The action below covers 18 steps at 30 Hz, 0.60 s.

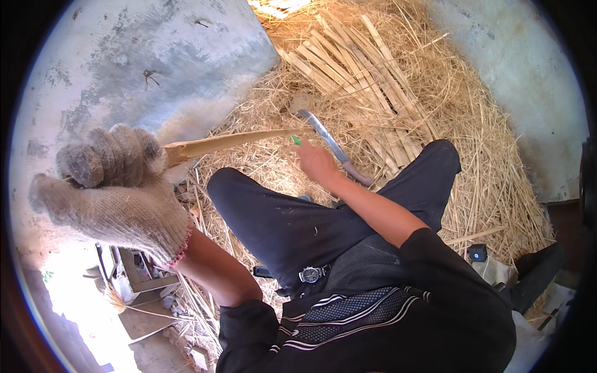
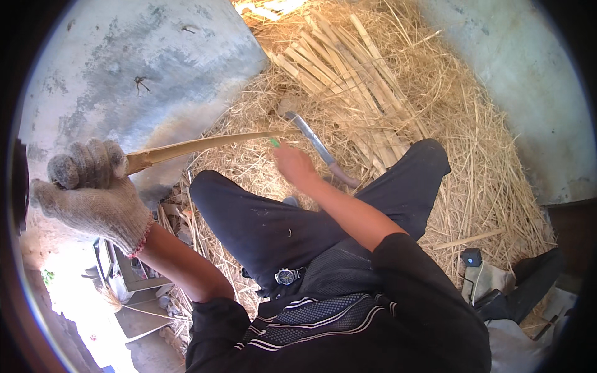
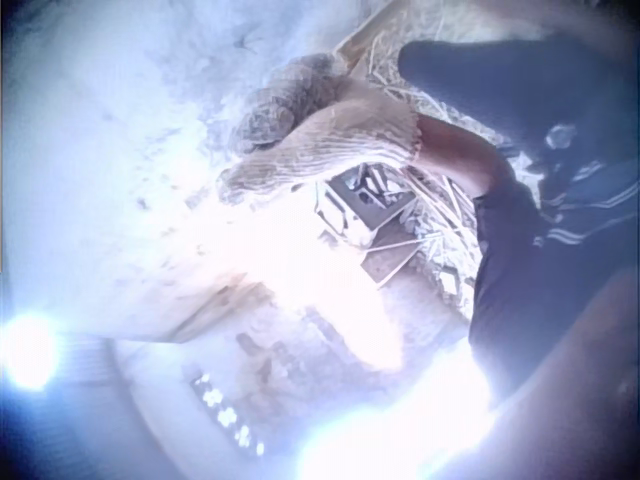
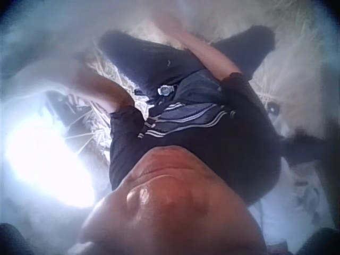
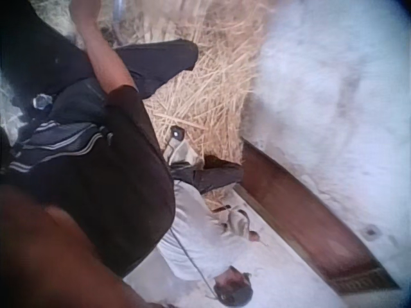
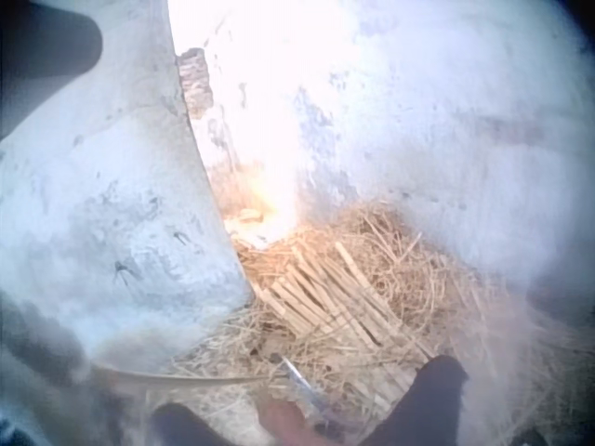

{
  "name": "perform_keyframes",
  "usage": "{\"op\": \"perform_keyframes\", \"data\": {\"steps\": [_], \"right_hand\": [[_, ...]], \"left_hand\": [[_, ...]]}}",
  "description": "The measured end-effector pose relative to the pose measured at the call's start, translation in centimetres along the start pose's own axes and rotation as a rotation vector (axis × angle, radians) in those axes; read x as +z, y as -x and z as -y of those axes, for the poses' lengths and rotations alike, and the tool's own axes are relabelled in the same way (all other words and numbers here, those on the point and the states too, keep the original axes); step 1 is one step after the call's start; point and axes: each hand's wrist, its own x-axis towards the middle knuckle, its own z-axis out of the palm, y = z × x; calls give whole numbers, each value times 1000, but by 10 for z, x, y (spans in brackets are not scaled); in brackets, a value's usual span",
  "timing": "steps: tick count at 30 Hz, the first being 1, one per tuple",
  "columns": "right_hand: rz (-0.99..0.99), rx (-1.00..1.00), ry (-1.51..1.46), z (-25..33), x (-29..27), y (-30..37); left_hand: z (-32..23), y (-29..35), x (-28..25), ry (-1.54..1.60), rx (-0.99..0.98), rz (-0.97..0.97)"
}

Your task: The person sits on a straw-covered floor and uses a knife to peel the outer layer off a long bamboo stick. They hold the stick with a gloved left hand and scrape downward with the knife in the right hand, repeating the motion along the length of the stick.

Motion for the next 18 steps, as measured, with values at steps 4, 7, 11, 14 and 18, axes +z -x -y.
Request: {"op": "perform_keyframes", "data": {"steps": [4,7,11,14,18], "right_hand": [[56,154,68,-32,15,-13],[91,260,-154,-22,17,-25],[82,201,-137,-21,7,-23],[-16,172,87,-69,37,-29],[170,184,244,-59,82,-52]], "left_hand": [[8,3,15,-23,63,33],[6,-3,15,-17,60,25],[3,0,13,-84,48,71],[5,6,16,-79,43,56],[5,0,12,-249,47,-96]]}}
